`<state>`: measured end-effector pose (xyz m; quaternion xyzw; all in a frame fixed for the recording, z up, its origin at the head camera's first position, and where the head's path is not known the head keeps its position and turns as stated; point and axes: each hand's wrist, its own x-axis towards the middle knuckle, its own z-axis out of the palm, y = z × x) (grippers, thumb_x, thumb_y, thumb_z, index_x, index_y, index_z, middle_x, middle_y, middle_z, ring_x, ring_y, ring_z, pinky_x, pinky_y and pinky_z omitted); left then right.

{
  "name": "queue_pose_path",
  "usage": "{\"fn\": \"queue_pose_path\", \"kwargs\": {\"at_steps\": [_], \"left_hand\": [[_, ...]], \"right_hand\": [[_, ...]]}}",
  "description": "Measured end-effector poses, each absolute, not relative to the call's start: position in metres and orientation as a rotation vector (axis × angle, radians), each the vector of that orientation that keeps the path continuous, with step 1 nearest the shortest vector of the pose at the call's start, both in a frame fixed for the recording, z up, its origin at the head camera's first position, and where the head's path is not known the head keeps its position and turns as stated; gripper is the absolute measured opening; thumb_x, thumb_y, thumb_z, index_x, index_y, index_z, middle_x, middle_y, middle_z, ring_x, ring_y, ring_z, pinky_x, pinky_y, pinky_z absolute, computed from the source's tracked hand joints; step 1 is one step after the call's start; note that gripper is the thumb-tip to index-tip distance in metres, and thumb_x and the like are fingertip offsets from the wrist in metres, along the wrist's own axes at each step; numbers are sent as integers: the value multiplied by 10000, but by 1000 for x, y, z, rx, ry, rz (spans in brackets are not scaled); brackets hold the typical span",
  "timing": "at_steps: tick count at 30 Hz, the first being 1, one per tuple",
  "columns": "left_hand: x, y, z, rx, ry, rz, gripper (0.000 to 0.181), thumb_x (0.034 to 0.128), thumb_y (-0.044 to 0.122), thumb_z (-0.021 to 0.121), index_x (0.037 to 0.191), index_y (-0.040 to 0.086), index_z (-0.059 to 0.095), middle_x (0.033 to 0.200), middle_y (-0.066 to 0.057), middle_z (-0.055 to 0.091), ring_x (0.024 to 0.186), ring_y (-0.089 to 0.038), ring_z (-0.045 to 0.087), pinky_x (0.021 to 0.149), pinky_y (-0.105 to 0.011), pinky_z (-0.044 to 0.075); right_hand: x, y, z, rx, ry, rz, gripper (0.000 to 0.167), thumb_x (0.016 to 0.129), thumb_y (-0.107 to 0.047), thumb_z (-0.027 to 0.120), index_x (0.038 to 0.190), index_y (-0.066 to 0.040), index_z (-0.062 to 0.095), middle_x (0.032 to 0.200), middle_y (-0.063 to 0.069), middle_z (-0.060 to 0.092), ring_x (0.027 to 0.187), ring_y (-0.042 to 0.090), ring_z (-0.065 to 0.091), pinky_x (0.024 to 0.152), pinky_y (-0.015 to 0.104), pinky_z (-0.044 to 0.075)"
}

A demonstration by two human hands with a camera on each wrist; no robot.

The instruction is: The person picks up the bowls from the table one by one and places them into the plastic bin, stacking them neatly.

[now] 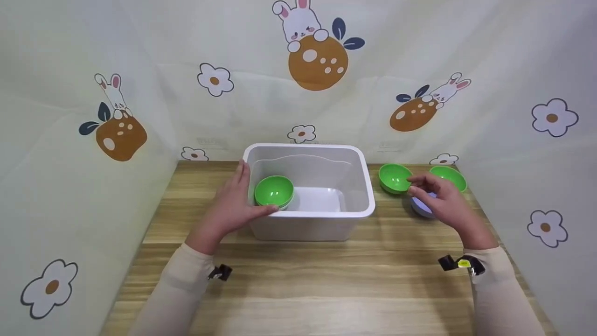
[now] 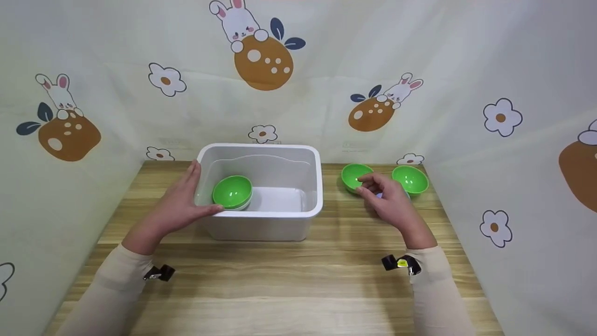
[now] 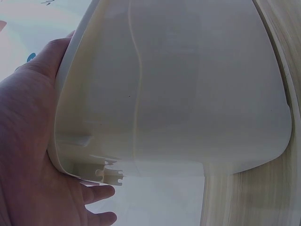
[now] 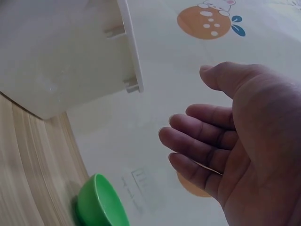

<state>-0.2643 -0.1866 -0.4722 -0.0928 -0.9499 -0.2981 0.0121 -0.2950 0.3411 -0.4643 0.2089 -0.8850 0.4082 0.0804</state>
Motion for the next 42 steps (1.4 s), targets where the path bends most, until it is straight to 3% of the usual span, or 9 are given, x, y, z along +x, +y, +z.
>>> {"fn": "queue_pose_path", "kwargs": {"at_steps": [8, 15, 19, 22, 25, 29, 36, 42], "left_hand": [[-263, -186, -472, -295, -2943, -965, 1469, 813, 763, 854, 1760, -3, 32, 1846, -202, -4, 1651, -545, 139, 1298, -742, 134], [-263, -186, -471, -302, -2950, -945, 1537, 764, 900, 779, 1758, -10, 40, 1843, -211, 2, 1654, -537, 135, 1305, -732, 121], [-263, -187, -472, -299, -2954, -952, 1528, 774, 881, 789, 1758, -9, 31, 1844, -208, -8, 1658, -530, 128, 1307, -731, 112], [-264, -187, -472, -296, -2962, -949, 1536, 770, 893, 781, 1759, -2, 21, 1846, -201, -16, 1663, -517, 124, 1306, -730, 125], [-264, -187, -473, -293, -2970, -942, 1555, 752, 932, 754, 1762, 6, 18, 1848, -190, -22, 1666, -505, 128, 1306, -725, 143], [-264, -187, -472, -291, -2970, -945, 1567, 741, 948, 745, 1763, 9, 17, 1848, -192, -19, 1662, -514, 143, 1303, -728, 151], [-263, -186, -472, -306, -2957, -927, 1513, 780, 858, 802, 1758, -13, 45, 1845, -206, 0, 1641, -544, 190, 1292, -745, 171], [-264, -186, -473, -312, -2954, -923, 1488, 798, 809, 829, 1755, -24, 51, 1844, -212, -1, 1638, -554, 185, 1294, -742, 168]], "right_hand": [[-292, 350, -475, 544, -2652, 1241, 235, 1107, -152, 707, 1283, -1, 744, 1078, 161, 770, 949, 101, 688, 820, 150, 523], [-293, 359, -491, 418, -2629, 1147, 278, 1105, -172, 713, 1299, 27, 729, 1088, 140, 764, 947, 62, 664, 828, 113, 496], [-293, 364, -500, 283, -2599, 1077, 336, 1107, -220, 711, 1280, 68, 702, 1106, 188, 738, 970, 163, 654, 814, 119, 476], [-293, 368, -508, 190, -2562, 1012, 358, 1104, -212, 707, 1280, 97, 663, 1143, 236, 700, 1027, 291, 656, 854, 222, 482], [-293, 373, -517, 123, -2518, 960, 400, 1086, -198, 729, 1303, 119, 620, 1204, 282, 645, 1092, 405, 640, 932, 413, 497], [-293, 379, -530, 47, -2495, 920, 572, 1052, -231, 780, 1383, 163, 532, 1297, 346, 531, 1183, 496, 569, 1025, 615, 467], [-294, 384, -553, -173, -2591, 879, 1059, 953, -493, 863, 1550, 193, 319, 1453, 401, 355, 1344, 547, 389, 1157, 707, 379], [-299, 388, -567, -245, -2652, 945, 1260, 912, -590, 875, 1647, 166, 184, 1525, 403, 312, 1373, 570, 415, 1166, 751, 402]]}}
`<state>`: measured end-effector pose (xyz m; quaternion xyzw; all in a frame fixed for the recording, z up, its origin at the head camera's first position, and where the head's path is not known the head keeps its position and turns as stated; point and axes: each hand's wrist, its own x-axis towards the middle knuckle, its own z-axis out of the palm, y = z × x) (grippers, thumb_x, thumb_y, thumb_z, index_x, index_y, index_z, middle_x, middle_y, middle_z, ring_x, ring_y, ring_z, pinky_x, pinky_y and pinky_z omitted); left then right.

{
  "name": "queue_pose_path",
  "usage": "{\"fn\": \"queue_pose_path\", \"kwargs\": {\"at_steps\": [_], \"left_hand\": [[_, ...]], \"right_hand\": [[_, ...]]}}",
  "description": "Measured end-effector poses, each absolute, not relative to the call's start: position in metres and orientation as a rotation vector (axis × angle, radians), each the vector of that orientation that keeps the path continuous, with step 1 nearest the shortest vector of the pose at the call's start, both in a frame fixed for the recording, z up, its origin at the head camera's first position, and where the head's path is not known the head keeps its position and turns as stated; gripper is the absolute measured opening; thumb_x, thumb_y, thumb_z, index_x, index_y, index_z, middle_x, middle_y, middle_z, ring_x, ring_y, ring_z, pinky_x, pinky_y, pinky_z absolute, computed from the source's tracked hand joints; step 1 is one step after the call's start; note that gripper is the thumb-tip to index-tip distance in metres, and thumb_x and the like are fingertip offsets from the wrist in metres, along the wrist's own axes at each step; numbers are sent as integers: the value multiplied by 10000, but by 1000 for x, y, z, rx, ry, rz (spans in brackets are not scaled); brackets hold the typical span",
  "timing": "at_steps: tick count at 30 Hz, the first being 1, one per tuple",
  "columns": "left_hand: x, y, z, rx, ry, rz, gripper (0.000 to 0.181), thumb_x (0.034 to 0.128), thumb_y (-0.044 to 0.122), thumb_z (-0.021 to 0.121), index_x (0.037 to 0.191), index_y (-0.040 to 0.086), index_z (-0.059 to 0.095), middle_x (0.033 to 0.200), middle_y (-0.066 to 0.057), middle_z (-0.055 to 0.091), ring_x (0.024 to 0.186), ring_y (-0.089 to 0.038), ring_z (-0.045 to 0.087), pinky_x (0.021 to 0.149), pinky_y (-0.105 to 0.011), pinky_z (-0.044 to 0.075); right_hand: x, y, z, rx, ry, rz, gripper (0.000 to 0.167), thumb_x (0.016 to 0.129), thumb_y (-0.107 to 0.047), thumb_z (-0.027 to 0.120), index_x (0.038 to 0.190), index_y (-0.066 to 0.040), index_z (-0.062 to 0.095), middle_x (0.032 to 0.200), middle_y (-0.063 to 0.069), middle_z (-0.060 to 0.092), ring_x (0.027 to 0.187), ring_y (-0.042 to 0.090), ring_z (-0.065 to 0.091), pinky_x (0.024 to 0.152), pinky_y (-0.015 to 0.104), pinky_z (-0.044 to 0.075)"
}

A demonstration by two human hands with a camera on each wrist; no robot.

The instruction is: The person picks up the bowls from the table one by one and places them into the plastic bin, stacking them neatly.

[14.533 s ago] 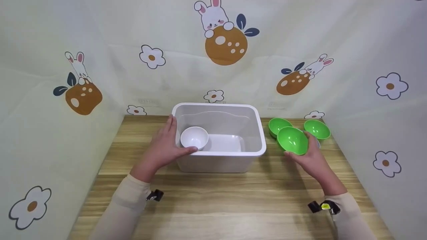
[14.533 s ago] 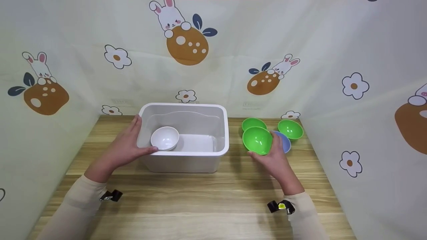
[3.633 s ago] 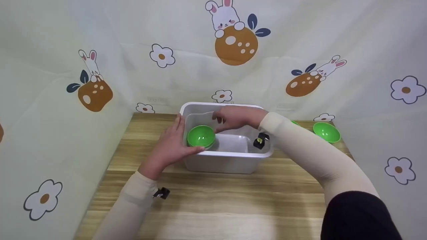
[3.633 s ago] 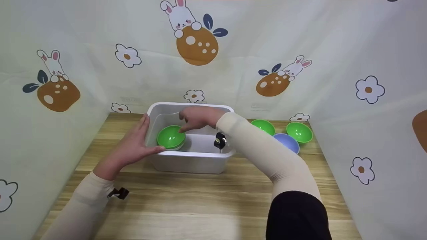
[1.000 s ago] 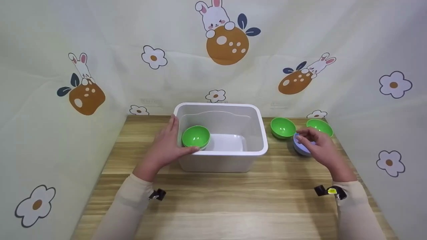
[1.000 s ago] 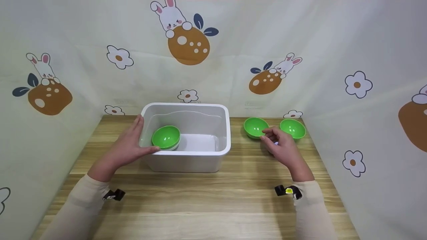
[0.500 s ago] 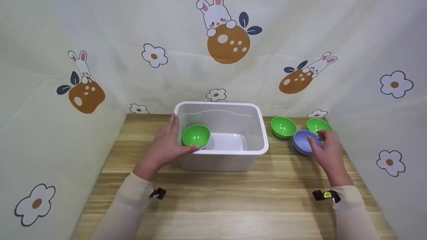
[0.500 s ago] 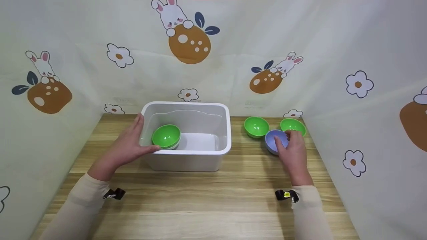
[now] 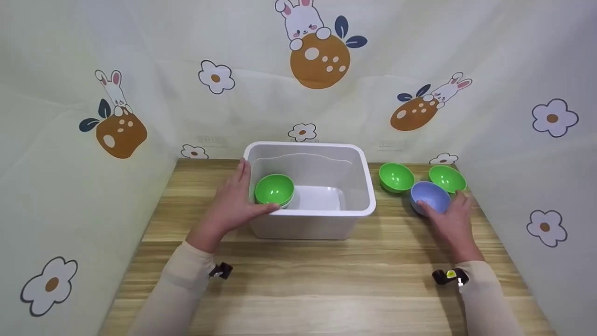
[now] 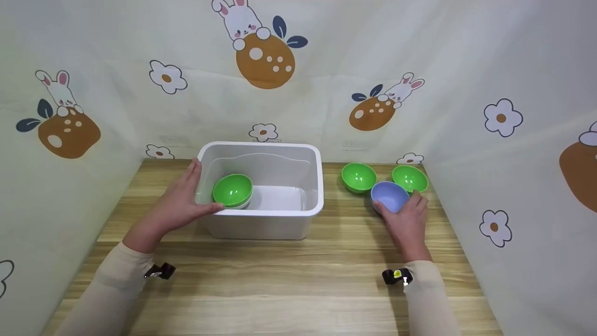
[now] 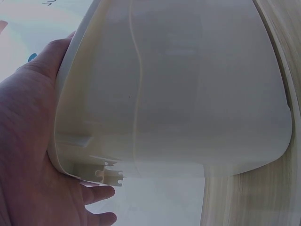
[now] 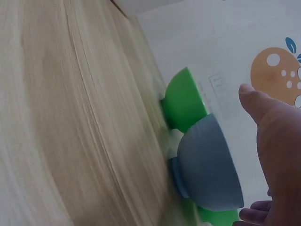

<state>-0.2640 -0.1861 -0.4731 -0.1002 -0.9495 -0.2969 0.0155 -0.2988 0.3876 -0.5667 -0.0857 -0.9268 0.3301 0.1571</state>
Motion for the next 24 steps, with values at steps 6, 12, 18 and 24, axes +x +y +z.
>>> {"fn": "queue_pose_path", "kwargs": {"at_steps": [6, 12, 18, 24], "left_hand": [[-264, -187, -474, -305, -2960, -916, 1535, 767, 894, 781, 1758, -13, 39, 1845, -209, 1, 1633, -561, 195, 1291, -745, 173], [-264, -187, -474, -300, -2963, -922, 1537, 763, 909, 769, 1762, 1, 34, 1846, -201, -5, 1635, -561, 191, 1283, -762, 166], [-263, -186, -472, -294, -2965, -938, 1531, 772, 885, 785, 1761, 2, 19, 1844, -210, -17, 1648, -546, 154, 1289, -756, 146], [-264, -185, -471, -285, -2968, -924, 1482, 803, 789, 835, 1758, -13, 35, 1847, -200, -1, 1626, -568, 211, 1289, -747, 183]], "right_hand": [[-302, 387, -576, -296, -2657, 1056, 1325, 878, -603, 902, 1682, 126, 142, 1565, 390, 306, 1369, 559, 459, 1165, 726, 429], [-306, 386, -583, -302, -2617, 1118, 1272, 857, -541, 945, 1660, 123, 216, 1547, 364, 325, 1357, 516, 468, 1172, 680, 436], [-309, 387, -588, -316, -2591, 1174, 1280, 845, -517, 964, 1679, 98, 211, 1564, 354, 310, 1370, 510, 473, 1188, 670, 429], [-312, 386, -592, -324, -2544, 1254, 1277, 844, -456, 981, 1694, 84, 197, 1598, 356, 319, 1419, 482, 425, 1205, 637, 403]]}}
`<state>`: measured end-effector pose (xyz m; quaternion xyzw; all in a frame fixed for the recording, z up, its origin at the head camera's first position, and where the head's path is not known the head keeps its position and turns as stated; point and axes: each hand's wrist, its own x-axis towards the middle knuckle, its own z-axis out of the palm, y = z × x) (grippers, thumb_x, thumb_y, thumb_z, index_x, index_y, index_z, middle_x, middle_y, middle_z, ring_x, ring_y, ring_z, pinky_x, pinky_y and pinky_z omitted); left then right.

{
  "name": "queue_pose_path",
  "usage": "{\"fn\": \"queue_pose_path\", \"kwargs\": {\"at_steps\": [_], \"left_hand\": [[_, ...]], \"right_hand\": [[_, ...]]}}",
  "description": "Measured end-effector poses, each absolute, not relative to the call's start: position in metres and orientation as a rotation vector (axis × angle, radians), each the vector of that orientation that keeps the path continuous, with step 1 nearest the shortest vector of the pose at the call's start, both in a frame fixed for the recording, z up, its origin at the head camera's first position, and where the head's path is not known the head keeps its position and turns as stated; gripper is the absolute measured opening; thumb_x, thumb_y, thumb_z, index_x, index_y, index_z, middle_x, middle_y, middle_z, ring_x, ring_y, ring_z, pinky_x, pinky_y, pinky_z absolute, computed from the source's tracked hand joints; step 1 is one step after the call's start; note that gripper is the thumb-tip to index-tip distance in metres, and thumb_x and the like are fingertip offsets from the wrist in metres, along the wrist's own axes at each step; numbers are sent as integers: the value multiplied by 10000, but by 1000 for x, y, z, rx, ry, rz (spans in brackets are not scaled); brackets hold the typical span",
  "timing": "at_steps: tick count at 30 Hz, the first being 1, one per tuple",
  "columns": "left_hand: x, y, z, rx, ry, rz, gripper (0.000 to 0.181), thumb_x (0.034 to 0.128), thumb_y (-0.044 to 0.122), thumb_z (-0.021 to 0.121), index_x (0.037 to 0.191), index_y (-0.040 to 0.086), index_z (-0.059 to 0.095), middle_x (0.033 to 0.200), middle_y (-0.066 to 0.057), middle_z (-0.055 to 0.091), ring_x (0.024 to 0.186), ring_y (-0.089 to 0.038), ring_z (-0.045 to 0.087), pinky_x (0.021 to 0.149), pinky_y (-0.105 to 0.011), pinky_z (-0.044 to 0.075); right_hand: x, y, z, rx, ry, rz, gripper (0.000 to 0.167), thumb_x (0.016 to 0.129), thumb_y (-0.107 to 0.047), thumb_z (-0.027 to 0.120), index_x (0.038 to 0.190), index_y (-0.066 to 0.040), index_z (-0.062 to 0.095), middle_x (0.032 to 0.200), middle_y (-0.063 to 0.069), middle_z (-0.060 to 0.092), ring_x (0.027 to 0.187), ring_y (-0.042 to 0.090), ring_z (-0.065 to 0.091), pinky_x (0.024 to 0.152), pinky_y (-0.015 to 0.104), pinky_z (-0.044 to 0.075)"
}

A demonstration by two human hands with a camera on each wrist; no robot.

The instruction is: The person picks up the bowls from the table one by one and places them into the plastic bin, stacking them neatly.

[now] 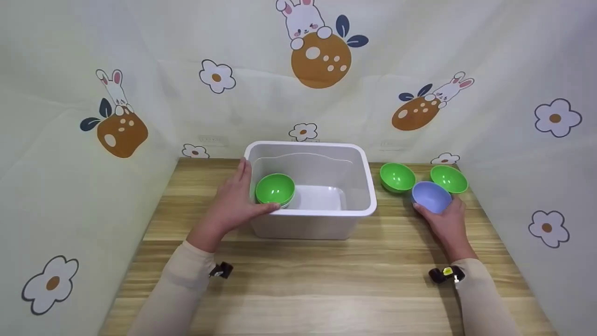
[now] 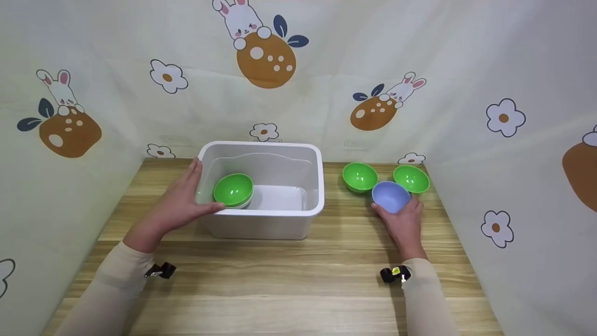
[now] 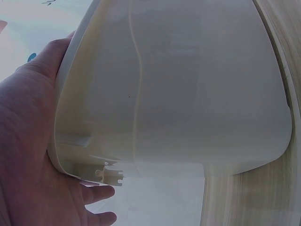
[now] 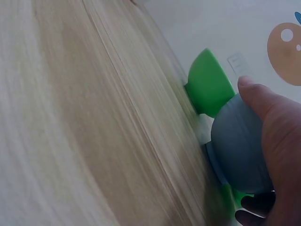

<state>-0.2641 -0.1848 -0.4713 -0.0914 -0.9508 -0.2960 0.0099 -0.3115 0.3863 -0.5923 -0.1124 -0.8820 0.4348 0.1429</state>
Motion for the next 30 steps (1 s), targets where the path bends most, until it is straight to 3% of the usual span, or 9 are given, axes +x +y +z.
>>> {"fn": "queue_pose_path", "kwargs": {"at_steps": [8, 30], "left_hand": [[-264, -185, -472, -286, -2974, -913, 1547, 753, 905, 777, 1760, -4, 32, 1852, -175, -12, 1620, -580, 214, 1297, -735, 175], [-263, -186, -472, -295, -2963, -935, 1530, 765, 887, 789, 1762, -1, 41, 1852, -176, -14, 1633, -562, 195, 1295, -740, 167]], "right_hand": [[-312, 386, -594, -315, -2509, 1302, 1241, 856, -434, 977, 1696, 65, 211, 1597, 337, 337, 1425, 458, 433, 1217, 615, 395], [-305, 391, -577, -277, -2522, 1324, 1217, 899, -486, 923, 1704, 47, 182, 1608, 309, 309, 1418, 459, 466, 1193, 624, 426]]}}
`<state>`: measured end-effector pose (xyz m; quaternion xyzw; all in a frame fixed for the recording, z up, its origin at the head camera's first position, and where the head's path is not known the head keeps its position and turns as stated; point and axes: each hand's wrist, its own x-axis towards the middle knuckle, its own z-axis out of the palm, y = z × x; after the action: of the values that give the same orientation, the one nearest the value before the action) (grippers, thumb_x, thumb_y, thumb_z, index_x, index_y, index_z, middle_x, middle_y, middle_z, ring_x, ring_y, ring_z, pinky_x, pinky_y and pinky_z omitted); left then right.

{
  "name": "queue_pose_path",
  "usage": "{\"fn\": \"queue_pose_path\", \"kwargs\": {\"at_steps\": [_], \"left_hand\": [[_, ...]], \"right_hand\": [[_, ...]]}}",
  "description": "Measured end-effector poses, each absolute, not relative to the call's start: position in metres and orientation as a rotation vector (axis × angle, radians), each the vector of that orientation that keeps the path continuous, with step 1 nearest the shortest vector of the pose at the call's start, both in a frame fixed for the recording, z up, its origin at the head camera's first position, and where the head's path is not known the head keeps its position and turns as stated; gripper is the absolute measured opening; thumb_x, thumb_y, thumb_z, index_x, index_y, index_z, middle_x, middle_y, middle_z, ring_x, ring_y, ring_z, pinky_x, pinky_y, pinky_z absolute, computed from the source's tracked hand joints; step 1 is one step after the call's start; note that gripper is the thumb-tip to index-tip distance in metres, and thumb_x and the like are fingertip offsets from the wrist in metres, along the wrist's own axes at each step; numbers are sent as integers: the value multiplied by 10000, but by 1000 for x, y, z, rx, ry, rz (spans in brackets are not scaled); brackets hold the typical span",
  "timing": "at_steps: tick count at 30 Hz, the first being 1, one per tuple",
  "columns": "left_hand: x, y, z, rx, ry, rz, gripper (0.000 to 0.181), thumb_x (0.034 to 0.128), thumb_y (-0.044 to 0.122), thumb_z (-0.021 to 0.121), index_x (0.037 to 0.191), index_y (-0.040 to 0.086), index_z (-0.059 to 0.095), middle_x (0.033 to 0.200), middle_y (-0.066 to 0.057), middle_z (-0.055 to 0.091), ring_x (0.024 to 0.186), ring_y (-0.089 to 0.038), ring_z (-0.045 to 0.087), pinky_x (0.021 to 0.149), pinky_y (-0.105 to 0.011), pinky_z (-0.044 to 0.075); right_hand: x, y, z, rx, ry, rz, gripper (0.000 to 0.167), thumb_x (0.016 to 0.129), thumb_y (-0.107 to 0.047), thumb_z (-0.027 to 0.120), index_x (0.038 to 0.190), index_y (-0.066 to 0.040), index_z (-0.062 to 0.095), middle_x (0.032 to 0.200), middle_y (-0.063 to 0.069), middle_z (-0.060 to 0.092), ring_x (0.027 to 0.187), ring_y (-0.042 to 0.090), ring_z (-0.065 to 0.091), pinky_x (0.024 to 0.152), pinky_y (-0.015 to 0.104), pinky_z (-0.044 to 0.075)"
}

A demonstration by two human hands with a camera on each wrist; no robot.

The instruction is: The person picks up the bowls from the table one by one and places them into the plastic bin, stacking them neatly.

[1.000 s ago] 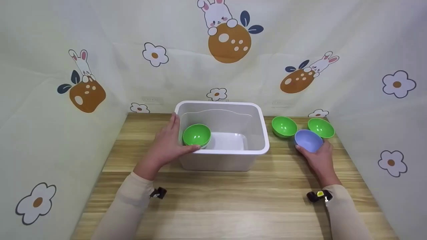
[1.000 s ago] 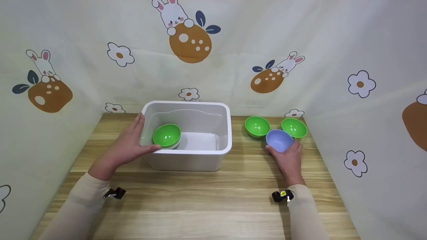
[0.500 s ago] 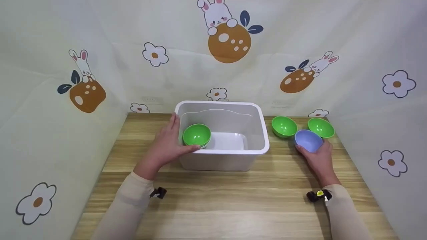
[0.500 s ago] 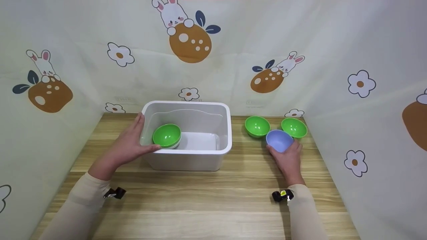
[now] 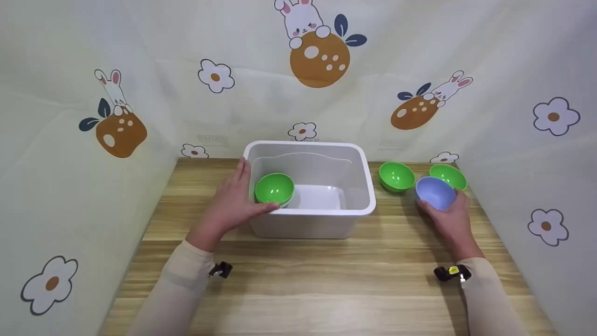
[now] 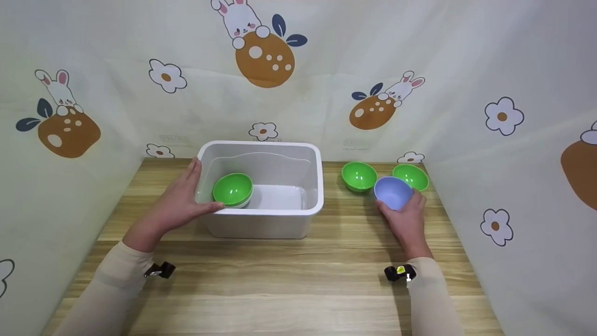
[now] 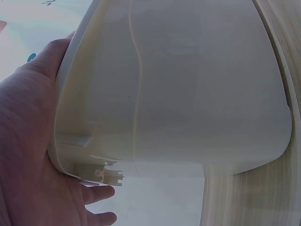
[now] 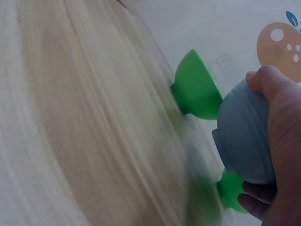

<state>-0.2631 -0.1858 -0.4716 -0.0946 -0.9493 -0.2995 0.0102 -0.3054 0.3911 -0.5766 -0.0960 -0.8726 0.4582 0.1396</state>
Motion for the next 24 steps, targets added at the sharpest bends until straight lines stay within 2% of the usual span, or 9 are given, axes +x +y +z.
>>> {"fn": "queue_pose_path", "kwargs": {"at_steps": [7, 19, 24], "left_hand": [[-263, -186, -472, -294, -2959, -933, 1527, 767, 891, 783, 1763, 4, 39, 1854, -175, -11, 1633, -564, 191, 1297, -738, 162], [-264, -187, -474, -283, -2963, -926, 1546, 747, 928, 762, 1768, 20, 39, 1856, -163, -13, 1634, -557, 197, 1290, -740, 190], [-265, -186, -474, -272, -2967, -933, 1510, 777, 852, 812, 1769, 25, 30, 1856, -155, -28, 1639, -553, 183, 1295, -739, 166]], "right_hand": [[-305, 390, -560, -210, -2550, 1356, 1212, 909, -489, 917, 1717, 12, 166, 1616, 310, 304, 1410, 469, 470, 1172, 641, 443], [-314, 382, -529, -63, -2609, 1270, 1138, 930, -389, 902, 1684, 99, 202, 1619, 374, 330, 1421, 537, 458, 1149, 700, 448], [-316, 378, -519, -33, -2639, 1259, 1154, 934, -399, 897, 1688, 103, 182, 1639, 381, 304, 1419, 547, 454, 1152, 714, 439]]}}
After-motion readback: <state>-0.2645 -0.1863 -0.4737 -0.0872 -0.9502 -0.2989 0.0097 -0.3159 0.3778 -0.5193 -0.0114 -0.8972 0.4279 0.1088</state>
